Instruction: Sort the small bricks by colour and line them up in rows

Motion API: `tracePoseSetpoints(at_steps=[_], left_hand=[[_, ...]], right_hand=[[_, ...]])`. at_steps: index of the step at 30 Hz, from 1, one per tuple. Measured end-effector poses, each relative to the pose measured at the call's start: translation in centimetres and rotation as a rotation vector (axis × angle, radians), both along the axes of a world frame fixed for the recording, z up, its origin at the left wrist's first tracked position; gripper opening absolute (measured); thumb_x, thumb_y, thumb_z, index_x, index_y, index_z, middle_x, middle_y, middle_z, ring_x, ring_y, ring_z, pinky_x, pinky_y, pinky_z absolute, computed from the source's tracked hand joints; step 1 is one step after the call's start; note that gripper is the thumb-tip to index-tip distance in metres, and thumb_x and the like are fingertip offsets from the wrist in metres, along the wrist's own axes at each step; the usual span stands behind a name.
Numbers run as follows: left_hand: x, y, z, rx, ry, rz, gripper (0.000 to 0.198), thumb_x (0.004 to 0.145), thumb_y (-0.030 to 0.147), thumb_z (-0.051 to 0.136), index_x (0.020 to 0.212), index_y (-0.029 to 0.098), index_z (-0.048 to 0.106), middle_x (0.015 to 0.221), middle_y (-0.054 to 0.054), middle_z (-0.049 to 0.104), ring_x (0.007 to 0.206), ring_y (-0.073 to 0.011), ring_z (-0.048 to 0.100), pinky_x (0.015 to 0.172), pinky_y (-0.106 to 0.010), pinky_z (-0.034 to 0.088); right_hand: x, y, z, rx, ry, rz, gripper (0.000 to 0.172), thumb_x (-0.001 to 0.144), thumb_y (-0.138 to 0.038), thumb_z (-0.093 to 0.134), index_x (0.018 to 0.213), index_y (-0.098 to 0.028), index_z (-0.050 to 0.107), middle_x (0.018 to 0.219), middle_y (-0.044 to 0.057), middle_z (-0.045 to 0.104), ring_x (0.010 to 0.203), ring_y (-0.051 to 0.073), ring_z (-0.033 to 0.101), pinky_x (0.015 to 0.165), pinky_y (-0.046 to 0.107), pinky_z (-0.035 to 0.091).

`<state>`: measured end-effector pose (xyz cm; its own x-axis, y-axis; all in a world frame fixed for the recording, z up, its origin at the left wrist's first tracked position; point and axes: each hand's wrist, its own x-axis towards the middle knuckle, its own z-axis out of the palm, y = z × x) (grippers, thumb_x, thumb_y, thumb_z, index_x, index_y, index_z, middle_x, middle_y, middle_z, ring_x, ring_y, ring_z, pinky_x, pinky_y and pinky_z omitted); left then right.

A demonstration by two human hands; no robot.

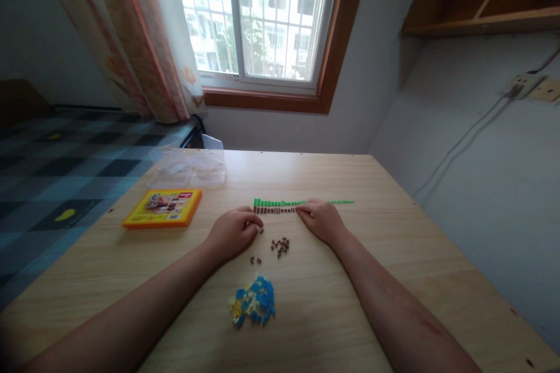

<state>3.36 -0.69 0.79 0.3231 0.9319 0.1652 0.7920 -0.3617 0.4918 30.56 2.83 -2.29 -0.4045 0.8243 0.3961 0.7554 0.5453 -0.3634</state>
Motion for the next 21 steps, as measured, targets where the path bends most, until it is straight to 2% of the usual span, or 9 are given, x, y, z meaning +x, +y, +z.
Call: tracePoseSetpoints(at_steps=[12, 17, 21], left_hand=[[-0.4, 0.4, 0.1, -0.033, 0.006, -0.055, 0.024, 0.078, 0.014, 0.056, 0.072, 0.024, 0.077, 0.091, -0.001, 0.074, 0.081, -0.0185, 0.066, 0.076, -0.031, 0.05], [-0.4, 0.3, 0.0, -0.037, -0.023, -0.084, 0.028, 0.079, 0.016, 0.057, 0.081, 0.028, 0.082, 0.099, -0.001, 0.074, 0.087, -0.0181, 0.066, 0.082, -0.029, 0.051], [-0.4, 0.0, 0.0, -0.016, 0.027, -0.165, 0.037, 0.08, 0.013, 0.055, 0.095, 0.034, 0.082, 0.098, 0.0, 0.071, 0.086, -0.0167, 0.066, 0.083, -0.028, 0.051]], right_hand=[[-0.5, -0.6, 0.5, 0.035, 0.074, 0.016, 0.021, 0.094, -0.02, 0.059, 0.1, -0.02, 0.079, 0.083, 0.007, 0.072, 0.075, 0.019, 0.065, 0.069, 0.029, 0.049], [-2.5, -2.6, 1.1, 0.042, 0.042, 0.171, 0.021, 0.095, -0.02, 0.058, 0.102, -0.023, 0.078, 0.092, 0.006, 0.075, 0.08, 0.017, 0.067, 0.075, 0.028, 0.05], [-3.9, -3.7, 1.5, 0.033, -0.011, 0.272, 0.021, 0.095, -0.021, 0.058, 0.102, -0.024, 0.078, 0.088, 0.005, 0.074, 0.08, 0.017, 0.066, 0.073, 0.028, 0.049]])
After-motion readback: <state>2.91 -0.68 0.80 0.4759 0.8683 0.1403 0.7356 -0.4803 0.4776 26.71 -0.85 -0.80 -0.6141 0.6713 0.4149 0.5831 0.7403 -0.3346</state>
